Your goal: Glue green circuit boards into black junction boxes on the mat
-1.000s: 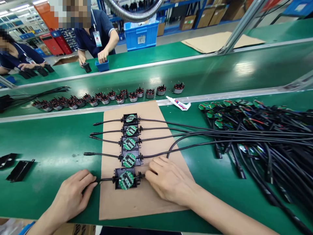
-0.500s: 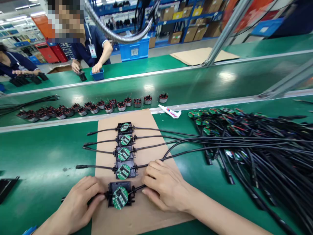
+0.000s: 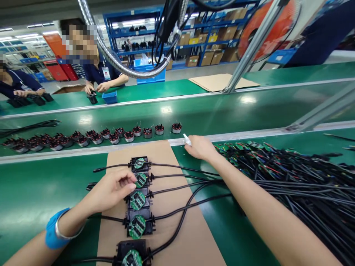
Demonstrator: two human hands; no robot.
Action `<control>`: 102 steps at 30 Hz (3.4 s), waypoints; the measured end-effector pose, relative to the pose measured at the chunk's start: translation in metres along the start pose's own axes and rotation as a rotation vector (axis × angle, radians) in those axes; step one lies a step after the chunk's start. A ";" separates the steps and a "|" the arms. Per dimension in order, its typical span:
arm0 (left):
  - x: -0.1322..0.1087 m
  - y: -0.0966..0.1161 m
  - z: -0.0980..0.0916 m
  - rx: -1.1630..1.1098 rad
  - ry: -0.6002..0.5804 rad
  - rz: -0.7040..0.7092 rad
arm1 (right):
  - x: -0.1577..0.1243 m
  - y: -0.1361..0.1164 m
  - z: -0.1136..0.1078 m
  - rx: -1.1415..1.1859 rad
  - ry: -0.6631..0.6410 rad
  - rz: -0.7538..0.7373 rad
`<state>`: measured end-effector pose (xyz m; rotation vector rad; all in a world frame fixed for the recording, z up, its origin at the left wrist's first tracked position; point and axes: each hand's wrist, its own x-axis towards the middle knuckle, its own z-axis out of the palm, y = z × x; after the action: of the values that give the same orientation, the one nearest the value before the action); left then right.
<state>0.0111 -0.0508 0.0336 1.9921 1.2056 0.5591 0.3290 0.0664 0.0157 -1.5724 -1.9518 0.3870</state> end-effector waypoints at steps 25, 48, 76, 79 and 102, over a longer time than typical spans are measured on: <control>0.007 -0.008 0.014 -0.481 0.206 -0.003 | -0.063 -0.147 0.033 0.310 -0.428 -0.321; 0.007 0.009 0.005 -0.893 0.215 0.077 | -0.074 -0.154 0.040 0.637 -0.184 -0.458; 0.008 0.004 0.023 -0.775 0.307 0.105 | -0.077 -0.147 0.058 0.914 -0.282 -0.237; 0.008 0.004 0.021 -0.771 0.327 0.131 | -0.078 -0.143 0.058 0.751 -0.194 -0.285; 0.001 -0.027 0.015 0.124 0.140 0.231 | -0.008 -0.112 0.016 0.064 -0.314 -0.327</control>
<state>0.0062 -0.0469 0.0032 2.2463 1.1227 0.7653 0.2326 0.0322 0.0649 -1.1765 -2.3617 0.5787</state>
